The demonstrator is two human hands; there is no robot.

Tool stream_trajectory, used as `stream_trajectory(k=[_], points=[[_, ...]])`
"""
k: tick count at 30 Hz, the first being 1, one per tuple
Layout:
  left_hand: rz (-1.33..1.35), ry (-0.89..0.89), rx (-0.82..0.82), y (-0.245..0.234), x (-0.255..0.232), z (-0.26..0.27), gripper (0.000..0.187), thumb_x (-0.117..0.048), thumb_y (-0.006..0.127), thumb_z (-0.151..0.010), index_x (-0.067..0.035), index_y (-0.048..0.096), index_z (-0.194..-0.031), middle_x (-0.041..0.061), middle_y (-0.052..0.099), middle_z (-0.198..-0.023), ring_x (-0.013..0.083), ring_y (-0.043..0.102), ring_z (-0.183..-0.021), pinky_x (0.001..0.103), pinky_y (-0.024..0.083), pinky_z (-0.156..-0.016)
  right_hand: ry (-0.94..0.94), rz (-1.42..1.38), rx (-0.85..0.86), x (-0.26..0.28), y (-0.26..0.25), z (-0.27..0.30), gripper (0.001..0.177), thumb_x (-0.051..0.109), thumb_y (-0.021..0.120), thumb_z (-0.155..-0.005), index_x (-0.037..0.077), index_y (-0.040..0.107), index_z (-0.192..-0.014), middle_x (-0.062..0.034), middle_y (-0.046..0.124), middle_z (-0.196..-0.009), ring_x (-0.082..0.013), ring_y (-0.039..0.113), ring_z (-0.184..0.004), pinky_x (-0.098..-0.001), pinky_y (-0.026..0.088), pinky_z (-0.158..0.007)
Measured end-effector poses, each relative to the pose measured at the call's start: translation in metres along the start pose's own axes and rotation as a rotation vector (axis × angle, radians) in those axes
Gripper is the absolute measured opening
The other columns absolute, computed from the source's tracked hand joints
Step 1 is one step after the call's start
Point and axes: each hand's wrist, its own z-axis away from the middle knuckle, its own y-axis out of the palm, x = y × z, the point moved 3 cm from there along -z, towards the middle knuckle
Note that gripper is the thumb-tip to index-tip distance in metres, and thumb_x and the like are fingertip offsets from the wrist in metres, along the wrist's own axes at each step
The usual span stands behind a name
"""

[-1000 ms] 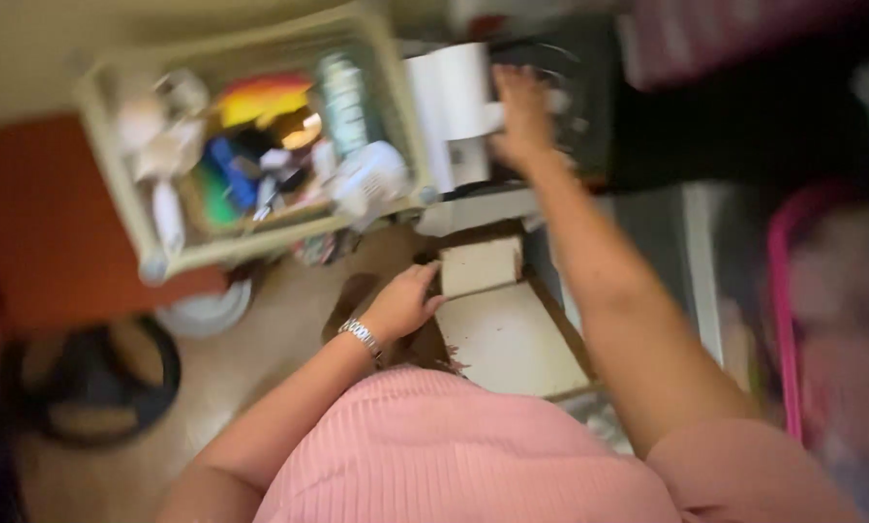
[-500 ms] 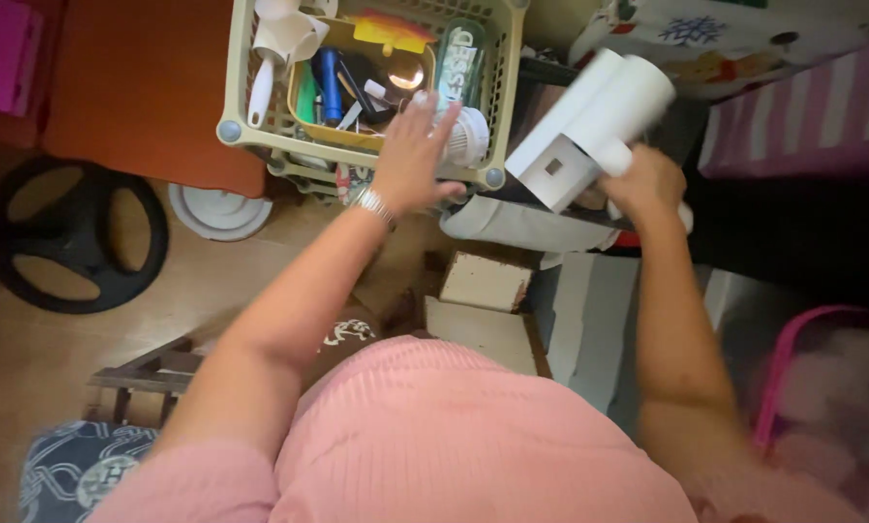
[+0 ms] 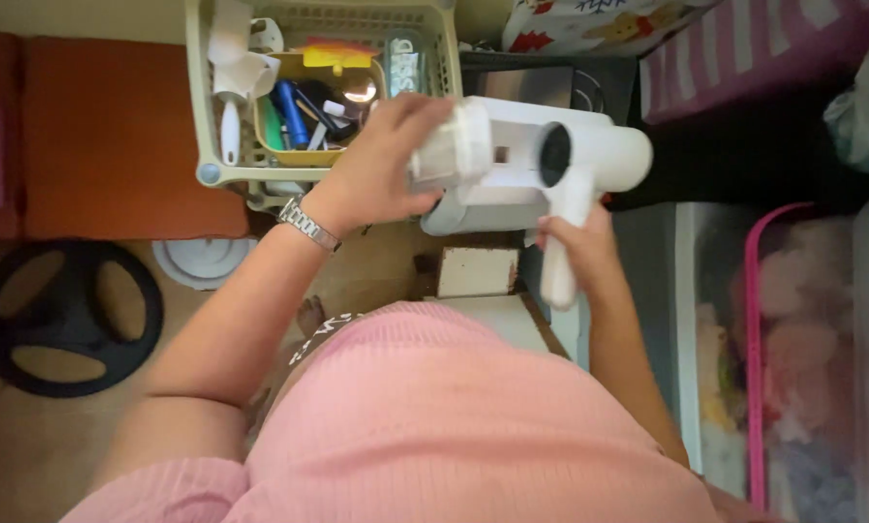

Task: Clean the filter of a handheld vacuum and organize small items into a basket.

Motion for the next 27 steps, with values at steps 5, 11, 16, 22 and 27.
stream_trajectory(k=[5, 11, 16, 22, 27], points=[[-0.198, 0.172, 0.126, -0.035, -0.025, 0.012, 0.089, -0.015, 0.084, -0.071, -0.003, 0.044, -0.15, 0.025, 0.05, -0.138, 0.0438, 0.051, -0.123, 0.048, 0.045, -0.108, 0.011, -0.054, 0.09, 0.02, 0.076, 0.016, 0.024, 0.006, 0.072, -0.081, -0.002, 0.061, -0.101, -0.0081, 0.067, -0.083, -0.0176, 0.067, -0.066, -0.0333, 0.057, -0.062], [-0.189, 0.111, 0.145, -0.063, -0.017, 0.034, 0.088, -0.018, 0.087, -0.07, 0.0, 0.044, -0.146, 0.023, 0.052, -0.132, 0.0422, 0.052, -0.122, 0.046, 0.045, -0.107, -0.057, -0.015, 0.176, 0.044, 0.145, 0.034, 0.035, 0.005, 0.071, -0.078, 0.001, 0.056, -0.109, -0.0052, 0.065, -0.084, -0.0156, 0.065, -0.065, -0.0327, 0.056, -0.06], [-0.123, 0.045, -0.041, -0.078, -0.018, 0.054, 0.098, -0.027, 0.092, -0.07, -0.003, 0.039, -0.149, 0.025, 0.044, -0.143, 0.0445, 0.045, -0.132, 0.049, 0.04, -0.115, -0.044, 0.0, 0.195, 0.061, 0.166, 0.05, 0.037, 0.005, 0.071, -0.078, 0.001, 0.055, -0.11, -0.0058, 0.063, -0.082, -0.0158, 0.064, -0.064, -0.0331, 0.056, -0.059], [-0.287, 0.028, -0.095, -0.082, -0.041, 0.075, 0.115, -0.045, 0.097, -0.068, -0.001, 0.033, -0.152, 0.03, 0.037, -0.148, 0.0488, 0.04, -0.133, 0.055, 0.036, -0.114, -0.025, -0.073, 0.22, 0.052, 0.168, 0.062, 0.031, 0.006, 0.071, -0.08, -0.001, 0.058, -0.107, -0.0055, 0.065, -0.085, -0.0158, 0.065, -0.066, -0.0333, 0.057, -0.062], [-0.167, -0.194, -0.123, -0.076, -0.04, 0.092, 0.111, -0.043, 0.096, -0.077, 0.002, 0.031, -0.154, 0.032, 0.038, -0.146, 0.0499, 0.042, -0.131, 0.053, 0.04, -0.111, -0.055, -0.022, 0.188, 0.061, 0.169, 0.077, 0.036, 0.006, 0.072, -0.078, 0.002, 0.056, -0.111, -0.0055, 0.064, -0.084, -0.0159, 0.064, -0.065, -0.0335, 0.056, -0.061]])
